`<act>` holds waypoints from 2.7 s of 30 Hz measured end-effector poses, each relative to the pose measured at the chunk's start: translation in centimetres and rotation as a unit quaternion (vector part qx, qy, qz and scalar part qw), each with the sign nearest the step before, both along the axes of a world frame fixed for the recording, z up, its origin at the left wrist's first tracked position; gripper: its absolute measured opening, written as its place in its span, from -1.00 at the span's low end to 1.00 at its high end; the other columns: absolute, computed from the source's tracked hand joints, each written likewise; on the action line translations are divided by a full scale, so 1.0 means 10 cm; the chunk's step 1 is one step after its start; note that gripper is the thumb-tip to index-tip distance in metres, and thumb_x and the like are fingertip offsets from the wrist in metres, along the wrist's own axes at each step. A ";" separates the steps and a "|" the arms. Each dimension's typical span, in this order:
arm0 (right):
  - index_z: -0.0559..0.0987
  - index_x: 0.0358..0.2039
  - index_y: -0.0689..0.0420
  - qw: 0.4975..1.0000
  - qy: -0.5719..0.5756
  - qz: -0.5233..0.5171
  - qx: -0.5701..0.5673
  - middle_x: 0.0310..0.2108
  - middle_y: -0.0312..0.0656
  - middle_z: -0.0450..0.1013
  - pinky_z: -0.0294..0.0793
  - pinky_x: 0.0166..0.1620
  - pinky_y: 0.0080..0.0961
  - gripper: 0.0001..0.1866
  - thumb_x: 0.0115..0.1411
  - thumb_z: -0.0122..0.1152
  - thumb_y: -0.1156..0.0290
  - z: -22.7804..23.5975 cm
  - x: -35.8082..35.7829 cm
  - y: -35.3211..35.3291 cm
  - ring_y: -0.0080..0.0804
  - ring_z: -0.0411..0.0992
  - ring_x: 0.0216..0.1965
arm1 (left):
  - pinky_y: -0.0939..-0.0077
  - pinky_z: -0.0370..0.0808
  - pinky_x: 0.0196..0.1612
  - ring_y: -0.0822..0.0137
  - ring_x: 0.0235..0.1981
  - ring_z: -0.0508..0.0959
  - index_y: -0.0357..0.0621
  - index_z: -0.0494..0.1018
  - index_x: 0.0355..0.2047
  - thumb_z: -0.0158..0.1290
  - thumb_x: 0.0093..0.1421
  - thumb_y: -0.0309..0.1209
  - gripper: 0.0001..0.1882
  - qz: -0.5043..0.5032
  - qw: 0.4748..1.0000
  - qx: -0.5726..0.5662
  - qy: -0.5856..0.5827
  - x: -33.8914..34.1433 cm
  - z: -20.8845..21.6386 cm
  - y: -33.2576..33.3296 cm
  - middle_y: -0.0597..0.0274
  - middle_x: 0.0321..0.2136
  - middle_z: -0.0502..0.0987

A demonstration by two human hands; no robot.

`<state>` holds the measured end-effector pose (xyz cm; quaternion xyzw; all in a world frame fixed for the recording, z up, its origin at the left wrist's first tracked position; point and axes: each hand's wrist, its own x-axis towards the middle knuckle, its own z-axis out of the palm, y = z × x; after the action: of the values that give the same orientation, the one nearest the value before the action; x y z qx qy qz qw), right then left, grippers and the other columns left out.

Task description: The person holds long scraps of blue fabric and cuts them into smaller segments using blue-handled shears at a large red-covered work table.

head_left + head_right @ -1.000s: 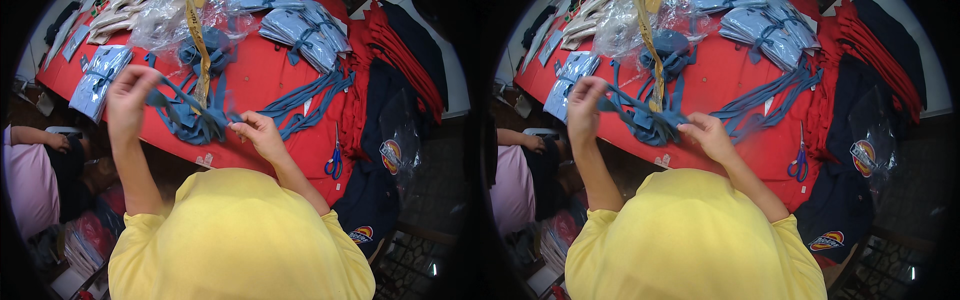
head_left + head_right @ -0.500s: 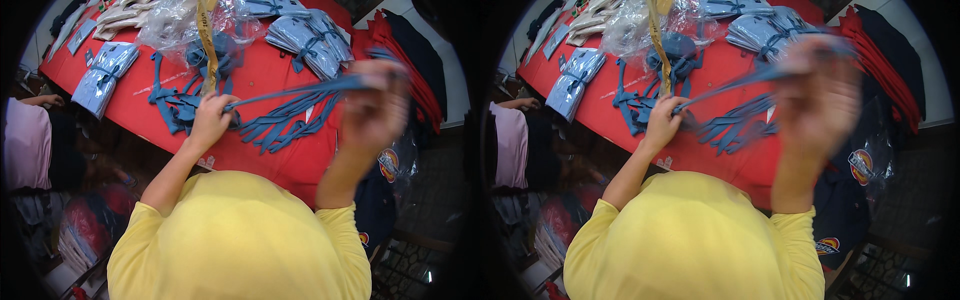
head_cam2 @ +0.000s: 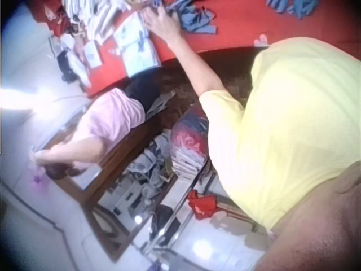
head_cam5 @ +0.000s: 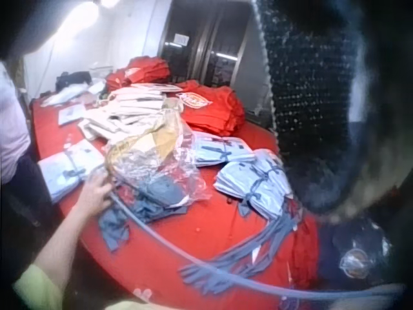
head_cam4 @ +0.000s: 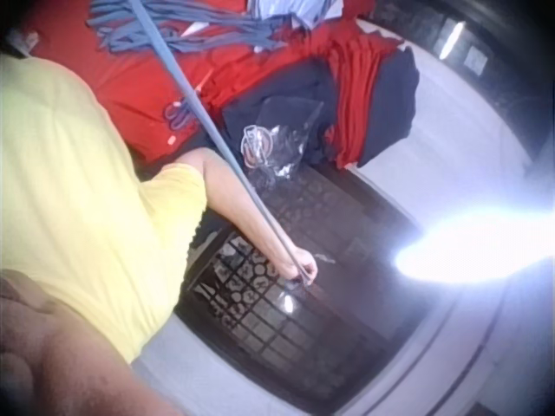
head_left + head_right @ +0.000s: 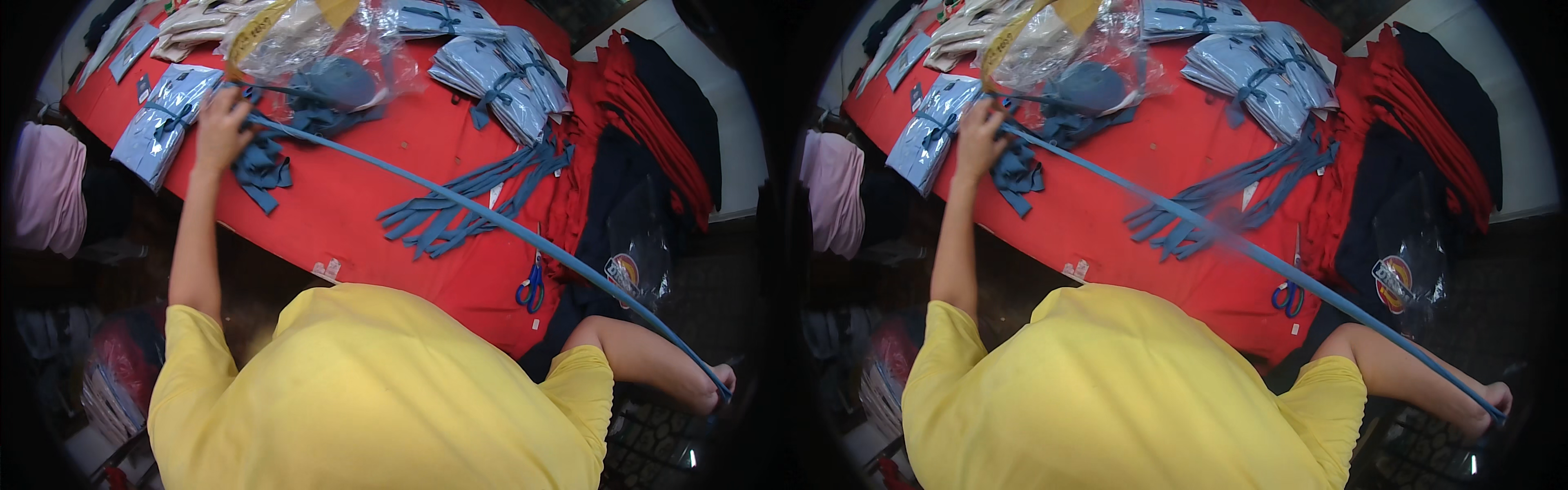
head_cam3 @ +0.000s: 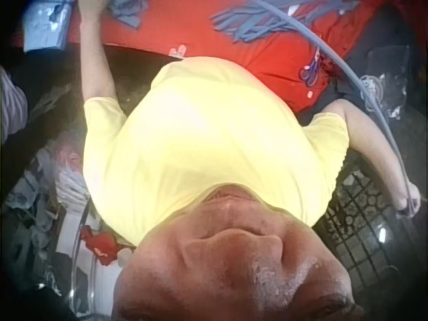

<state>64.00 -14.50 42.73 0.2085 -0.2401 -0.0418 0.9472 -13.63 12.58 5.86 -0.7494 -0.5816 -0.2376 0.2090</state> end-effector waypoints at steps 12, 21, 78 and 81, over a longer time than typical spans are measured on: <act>0.41 -0.28 0.30 0.747 -0.508 0.168 -0.395 -0.44 -0.19 0.15 0.11 -0.55 -0.68 -0.82 0.26 0.02 0.41 -1.18 -2.32 1.38 -0.54 0.08 -0.48 | 0.22 0.42 -0.10 -0.03 -0.17 0.50 -0.22 0.42 -0.19 0.03 0.16 -0.23 -0.68 -0.111 0.955 -0.221 -0.166 -0.57 0.93 0.74 -0.07 -0.18 0.50; 0.36 -0.21 0.28 0.626 -0.632 0.246 -0.386 -0.45 0.00 0.36 0.32 -0.68 -0.66 -0.80 0.30 -0.04 0.38 -1.42 -2.97 1.44 -0.46 0.26 -0.60 | 0.40 0.45 -0.13 0.16 -0.18 0.56 -0.18 0.43 -0.05 0.13 0.09 -0.26 -0.57 -0.296 0.892 -0.159 -0.301 1.35 1.41 -0.25 0.05 -0.16 0.53; 0.39 0.02 0.16 0.047 -0.441 -0.239 -0.864 -0.20 0.01 0.43 0.39 -0.10 -0.18 -0.51 0.05 0.23 0.37 -3.49 -2.02 0.68 0.00 0.40 -0.12 | 0.28 0.28 -0.12 0.09 -0.20 0.39 -0.13 0.47 -0.36 0.22 -0.11 -0.48 -0.74 -0.156 0.907 -0.353 -0.170 1.87 0.08 -1.14 0.18 -0.33 0.43; 0.41 -0.01 0.18 0.026 -0.434 -0.272 -0.858 -0.21 0.01 0.44 0.39 -0.12 -0.19 -0.53 0.05 0.24 0.35 -3.57 -2.02 0.72 0.00 0.41 -0.16 | 0.30 0.29 -0.11 0.10 -0.20 0.39 -0.15 0.46 -0.35 0.21 -0.10 -0.48 -0.74 -0.166 0.902 -0.357 -0.178 1.84 0.05 -1.13 0.18 -0.33 0.43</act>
<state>43.80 -7.34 7.00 -0.8548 -0.5101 0.0381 0.0878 4.74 1.23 6.40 -0.8047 -0.5222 -0.1744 -0.2223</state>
